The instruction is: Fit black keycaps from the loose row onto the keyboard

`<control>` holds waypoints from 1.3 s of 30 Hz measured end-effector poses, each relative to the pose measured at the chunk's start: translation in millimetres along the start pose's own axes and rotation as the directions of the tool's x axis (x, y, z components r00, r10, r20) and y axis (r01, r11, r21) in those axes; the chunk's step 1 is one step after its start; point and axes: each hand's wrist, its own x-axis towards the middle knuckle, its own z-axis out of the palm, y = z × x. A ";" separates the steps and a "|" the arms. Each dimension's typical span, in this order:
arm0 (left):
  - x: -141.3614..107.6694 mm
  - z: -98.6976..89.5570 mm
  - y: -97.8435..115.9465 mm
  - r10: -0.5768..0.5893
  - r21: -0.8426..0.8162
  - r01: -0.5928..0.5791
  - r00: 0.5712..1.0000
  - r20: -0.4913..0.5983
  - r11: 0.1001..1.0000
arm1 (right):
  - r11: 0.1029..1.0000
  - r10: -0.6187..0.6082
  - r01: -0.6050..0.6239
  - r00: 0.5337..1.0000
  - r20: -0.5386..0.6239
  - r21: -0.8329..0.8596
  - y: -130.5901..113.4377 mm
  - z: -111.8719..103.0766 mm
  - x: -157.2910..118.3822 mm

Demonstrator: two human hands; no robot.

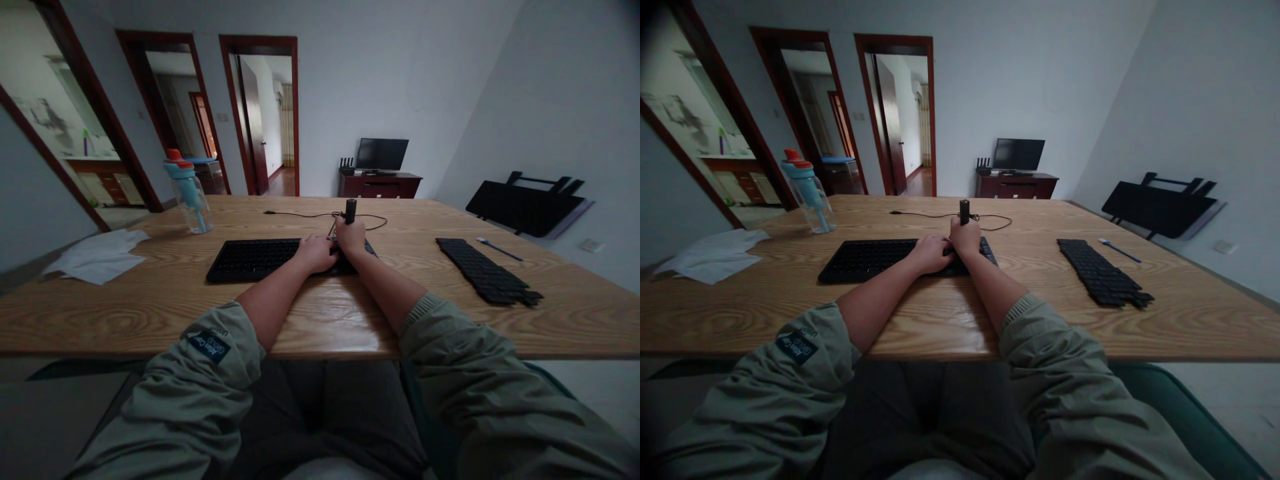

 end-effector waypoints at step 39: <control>-14.7 -24.2 -18.4 0.057 -0.114 -0.064 0.997 -0.057 0.992 | 0.842 -0.130 -0.052 0.946 0.296 0.537 -27.4 -80.2 -3.0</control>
